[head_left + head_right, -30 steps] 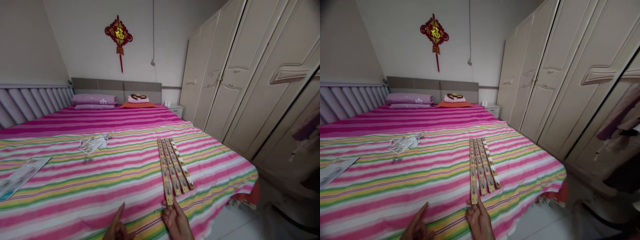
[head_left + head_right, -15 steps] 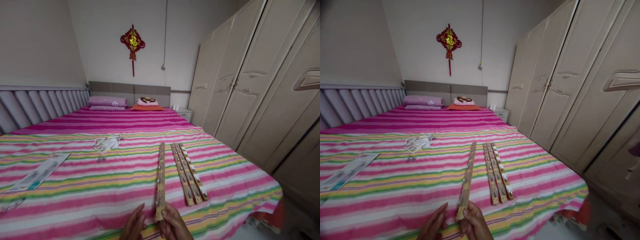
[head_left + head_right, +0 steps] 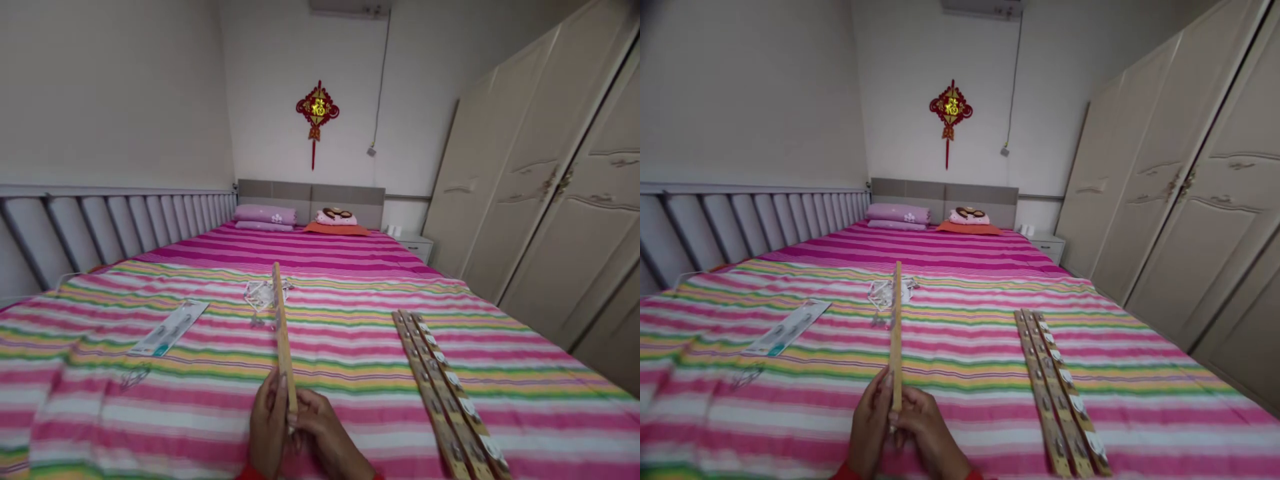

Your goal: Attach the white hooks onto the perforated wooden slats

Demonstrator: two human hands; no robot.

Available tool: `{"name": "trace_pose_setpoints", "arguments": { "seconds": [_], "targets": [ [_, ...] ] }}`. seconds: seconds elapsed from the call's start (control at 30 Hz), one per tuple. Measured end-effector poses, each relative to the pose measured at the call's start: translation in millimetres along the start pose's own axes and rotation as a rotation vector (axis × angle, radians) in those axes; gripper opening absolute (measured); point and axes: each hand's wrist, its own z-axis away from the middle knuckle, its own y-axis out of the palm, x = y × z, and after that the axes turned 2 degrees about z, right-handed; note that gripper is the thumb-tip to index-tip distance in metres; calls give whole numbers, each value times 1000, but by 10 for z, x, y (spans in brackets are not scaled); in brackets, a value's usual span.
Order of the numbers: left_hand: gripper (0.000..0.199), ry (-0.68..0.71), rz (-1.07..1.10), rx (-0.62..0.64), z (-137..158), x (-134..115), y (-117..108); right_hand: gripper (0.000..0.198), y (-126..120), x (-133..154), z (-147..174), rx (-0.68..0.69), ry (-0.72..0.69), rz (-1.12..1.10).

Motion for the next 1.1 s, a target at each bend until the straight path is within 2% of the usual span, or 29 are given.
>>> {"name": "trace_pose_setpoints", "arguments": {
  "seconds": [0.13,0.23,0.37,0.5,0.57,0.7,0.83,0.97,1.03,1.1],
  "targets": [
    [61,77,-44,-96,-317,-98,-153,41,85,-53,-270,1,17,44],
    [51,104,-59,-97,-546,-106,-262,42,111,-105,-419,-14,48,68],
    [48,9,69,-109,-859,-12,-382,36,104,-182,-577,-21,87,55],
    [52,-138,273,-215,-1166,71,-440,31,91,-237,-696,-38,107,49],
    [49,-143,284,-275,-1324,73,-465,26,85,-249,-730,-58,112,50],
    [41,-14,136,-313,-1616,10,-525,22,46,-244,-742,-84,112,52],
    [46,150,-132,-223,-1725,-85,-490,25,-15,-235,-687,-82,96,42],
    [71,98,-192,-148,-1701,-94,-347,18,-11,-236,-573,-55,113,29],
    [78,72,-224,-181,-1721,-55,-310,15,15,-224,-495,-49,124,30],
    [76,73,-259,-250,-1774,-2,-321,13,32,-200,-406,-43,139,44]
  ]
}}
